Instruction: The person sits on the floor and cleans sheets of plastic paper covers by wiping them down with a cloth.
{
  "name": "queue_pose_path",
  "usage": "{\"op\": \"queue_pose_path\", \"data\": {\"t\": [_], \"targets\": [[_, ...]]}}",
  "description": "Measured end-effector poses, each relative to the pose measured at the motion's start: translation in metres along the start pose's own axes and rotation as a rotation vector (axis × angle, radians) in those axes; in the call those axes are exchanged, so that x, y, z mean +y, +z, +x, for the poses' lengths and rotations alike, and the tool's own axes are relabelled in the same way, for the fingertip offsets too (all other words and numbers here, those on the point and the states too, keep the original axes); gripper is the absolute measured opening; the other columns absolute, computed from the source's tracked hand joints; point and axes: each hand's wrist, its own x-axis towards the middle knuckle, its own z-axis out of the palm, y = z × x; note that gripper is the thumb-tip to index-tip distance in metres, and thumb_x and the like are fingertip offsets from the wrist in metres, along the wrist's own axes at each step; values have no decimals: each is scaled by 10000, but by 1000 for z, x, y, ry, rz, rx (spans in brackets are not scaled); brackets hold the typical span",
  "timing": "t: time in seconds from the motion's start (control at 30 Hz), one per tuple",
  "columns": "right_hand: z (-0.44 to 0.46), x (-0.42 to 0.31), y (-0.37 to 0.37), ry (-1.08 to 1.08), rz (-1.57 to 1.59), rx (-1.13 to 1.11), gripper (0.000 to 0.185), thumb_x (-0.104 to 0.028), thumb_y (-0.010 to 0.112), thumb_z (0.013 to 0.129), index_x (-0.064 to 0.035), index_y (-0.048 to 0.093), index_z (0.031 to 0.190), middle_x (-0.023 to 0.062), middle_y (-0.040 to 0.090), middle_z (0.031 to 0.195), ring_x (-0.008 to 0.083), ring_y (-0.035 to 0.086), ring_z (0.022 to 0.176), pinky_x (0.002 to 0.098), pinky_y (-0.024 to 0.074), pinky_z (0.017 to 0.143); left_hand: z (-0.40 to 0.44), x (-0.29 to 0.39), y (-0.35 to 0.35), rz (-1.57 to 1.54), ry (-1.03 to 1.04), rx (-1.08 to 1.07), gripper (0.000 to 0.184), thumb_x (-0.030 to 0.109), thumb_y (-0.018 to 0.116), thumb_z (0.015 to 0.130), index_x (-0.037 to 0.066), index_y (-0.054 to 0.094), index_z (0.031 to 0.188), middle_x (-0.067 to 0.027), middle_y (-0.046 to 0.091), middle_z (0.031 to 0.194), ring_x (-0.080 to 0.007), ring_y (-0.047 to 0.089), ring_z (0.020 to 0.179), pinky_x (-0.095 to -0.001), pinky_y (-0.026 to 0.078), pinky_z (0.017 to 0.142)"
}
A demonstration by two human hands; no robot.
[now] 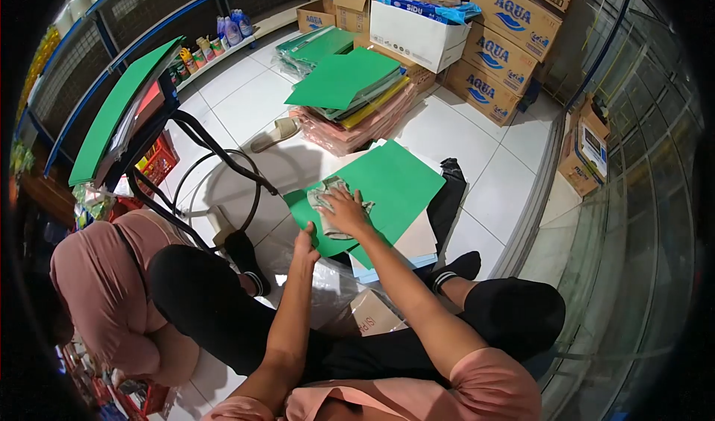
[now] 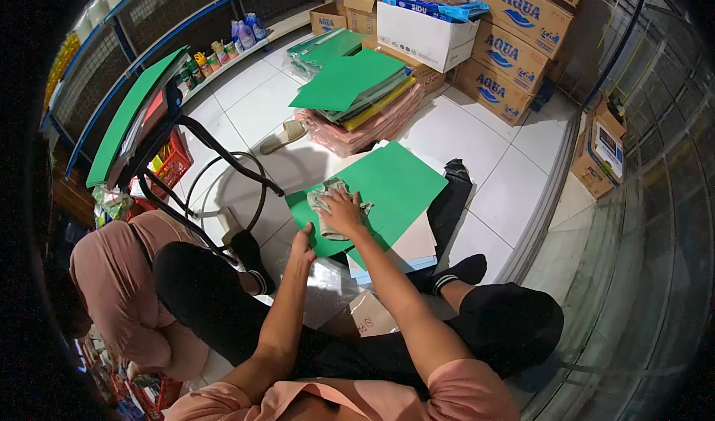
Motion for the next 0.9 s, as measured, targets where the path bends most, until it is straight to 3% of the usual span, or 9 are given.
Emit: {"op": "queue_pose_path", "data": {"t": [0.1, 0.23, 0.4, 0.5, 0.6, 0.67, 0.83, 0.9], "targets": [[14, 24, -13, -3, -66, 15, 426, -461, 460, 807, -210, 534, 1143, 53, 431, 1281, 294, 310, 1236, 640, 150, 957, -5, 4, 3, 41, -12, 9, 335, 247, 536, 856, -2, 501, 1077, -158, 570, 993, -262, 568, 815, -382, 470, 735], [26, 75, -52, 282, -152, 21, 446, -447, 450, 816, -219, 480, 1198, 38, 371, 1328, 279, 278, 1254, 676, 131, 942, -24, 14, 20, 93, -19, 27, 306, 202, 532, 856, -3, 498, 1080, -158, 567, 992, -255, 567, 816, -361, 472, 728], [7, 114, -71, 425, -329, 231, 428, -398, 463, 820, -201, 478, 1199, 106, 395, 1302, 312, 318, 1224, 626, 193, 934, -23, 16, 23, 175, 5, 34, 277, 118, 504, 857, -9, 485, 1102, -166, 553, 1012, -257, 560, 850, -343, 460, 742], [-1, 92, -59, 352, -409, 222, 431, -376, 503, 792, -176, 502, 1174, 121, 426, 1270, 325, 341, 1204, 577, 229, 941, 10, -4, -2, 249, 19, -34, 252, 86, 491, 851, -6, 489, 1086, -164, 556, 990, -245, 561, 817, -335, 456, 729], [2, 50, -37, 48, -240, 86, 417, -368, 513, 783, -174, 523, 1152, 109, 445, 1256, 322, 353, 1197, 509, 251, 960, 22, -10, -12, 291, 29, -79, 244, 75, 490, 845, -1, 491, 1076, -152, 562, 953, -224, 561, 766, -310, 456, 673], [3, 23, -25, -107, -159, -39, 421, -401, 487, 804, -193, 513, 1169, 77, 440, 1269, 300, 353, 1199, 535, 217, 973, 17, -3, -12, 328, 42, -99, 244, 70, 488, 843, 0, 490, 1076, -151, 561, 947, -220, 560, 760, -306, 455, 666], [14, 30, -14, -44, -78, -28, 417, -431, 480, 800, -202, 529, 1145, 28, 437, 1275, 275, 313, 1235, 621, 154, 967, -17, 23, 9, 357, 54, -76, 243, 59, 482, 839, 1, 488, 1075, -147, 560, 932, -212, 557, 745, -296, 453, 648], [20, 53, -30, 85, -124, -55, 439, -449, 463, 807, -211, 506, 1174, 28, 404, 1307, 265, 295, 1247, 649, 126, 957, -25, 29, 14, 364, 56, -70, 244, 55, 480, 837, 2, 487, 1075, -146, 559, 926, -209, 555, 739, -293, 452, 641]]}}
